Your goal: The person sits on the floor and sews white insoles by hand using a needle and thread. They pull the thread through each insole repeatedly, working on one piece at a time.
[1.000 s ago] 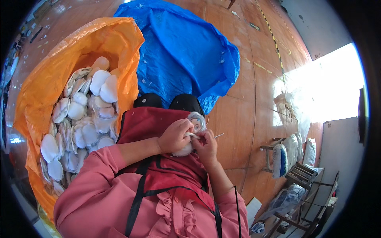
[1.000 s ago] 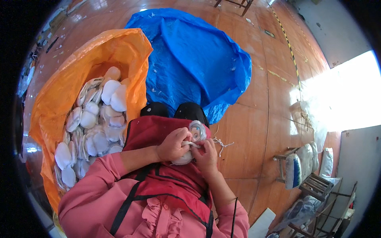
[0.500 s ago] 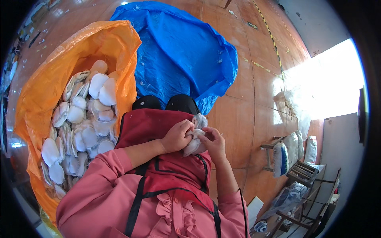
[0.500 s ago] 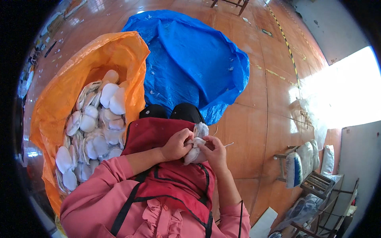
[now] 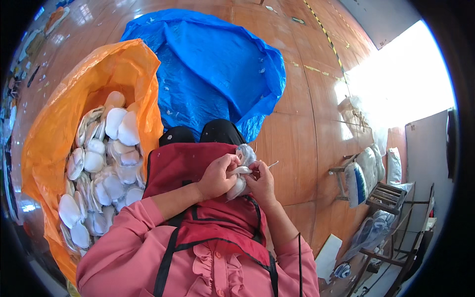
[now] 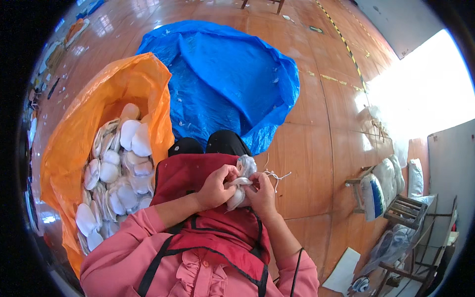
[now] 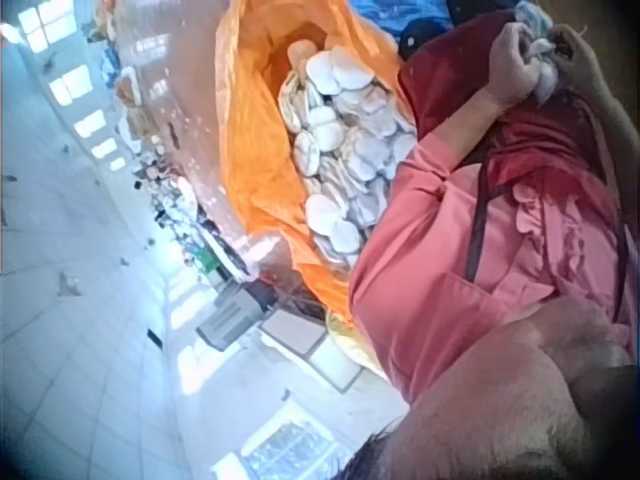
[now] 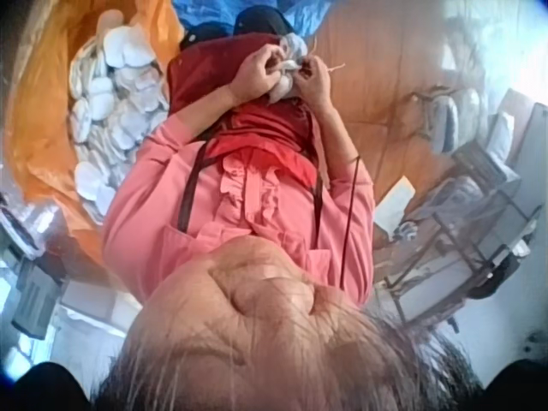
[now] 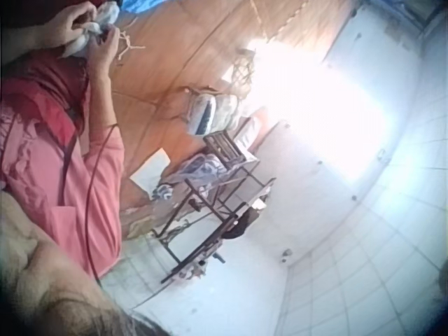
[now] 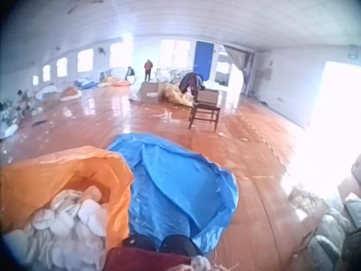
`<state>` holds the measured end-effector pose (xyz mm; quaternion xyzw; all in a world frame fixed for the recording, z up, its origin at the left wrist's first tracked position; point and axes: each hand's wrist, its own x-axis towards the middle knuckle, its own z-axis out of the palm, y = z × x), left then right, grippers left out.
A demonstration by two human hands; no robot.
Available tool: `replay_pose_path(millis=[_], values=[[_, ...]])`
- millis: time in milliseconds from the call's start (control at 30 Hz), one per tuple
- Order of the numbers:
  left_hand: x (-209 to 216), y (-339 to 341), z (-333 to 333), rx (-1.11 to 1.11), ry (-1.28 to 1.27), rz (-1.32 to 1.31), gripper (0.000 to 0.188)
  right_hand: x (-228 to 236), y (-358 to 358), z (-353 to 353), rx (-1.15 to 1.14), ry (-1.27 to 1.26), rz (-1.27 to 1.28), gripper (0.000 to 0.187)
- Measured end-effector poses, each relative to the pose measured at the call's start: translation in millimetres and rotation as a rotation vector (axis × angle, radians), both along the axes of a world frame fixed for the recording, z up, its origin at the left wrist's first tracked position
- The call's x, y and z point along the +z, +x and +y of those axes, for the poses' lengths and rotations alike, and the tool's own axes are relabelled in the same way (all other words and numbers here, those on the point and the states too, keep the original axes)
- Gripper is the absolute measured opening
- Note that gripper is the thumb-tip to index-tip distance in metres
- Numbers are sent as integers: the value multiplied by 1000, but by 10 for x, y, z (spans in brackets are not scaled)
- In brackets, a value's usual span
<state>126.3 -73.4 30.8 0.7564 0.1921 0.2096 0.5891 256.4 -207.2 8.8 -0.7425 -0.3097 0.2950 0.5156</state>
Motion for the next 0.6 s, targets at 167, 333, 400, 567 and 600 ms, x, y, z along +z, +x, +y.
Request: replay_pose_path(millis=[167, 333, 400, 567, 600], values=[[-75, -6, -41, 1, 290, -182, 30, 37, -118, 11, -50, 14, -93, 33], [-42, -27, -45, -18, 386, -212, 31, -66, -146, -5, -73, 42, -172, 33], [-29, -44, -44, -21, 338, -159, 30, -69, -154, -3, -79, 60, -194, 32], [41, -32, -16, 55, 236, -1, 22, 8, -209, 48, -95, 87, -223, 28], [54, -37, -3, 49, 258, 16, 20, 0, -194, 52, -69, 96, -214, 27]])
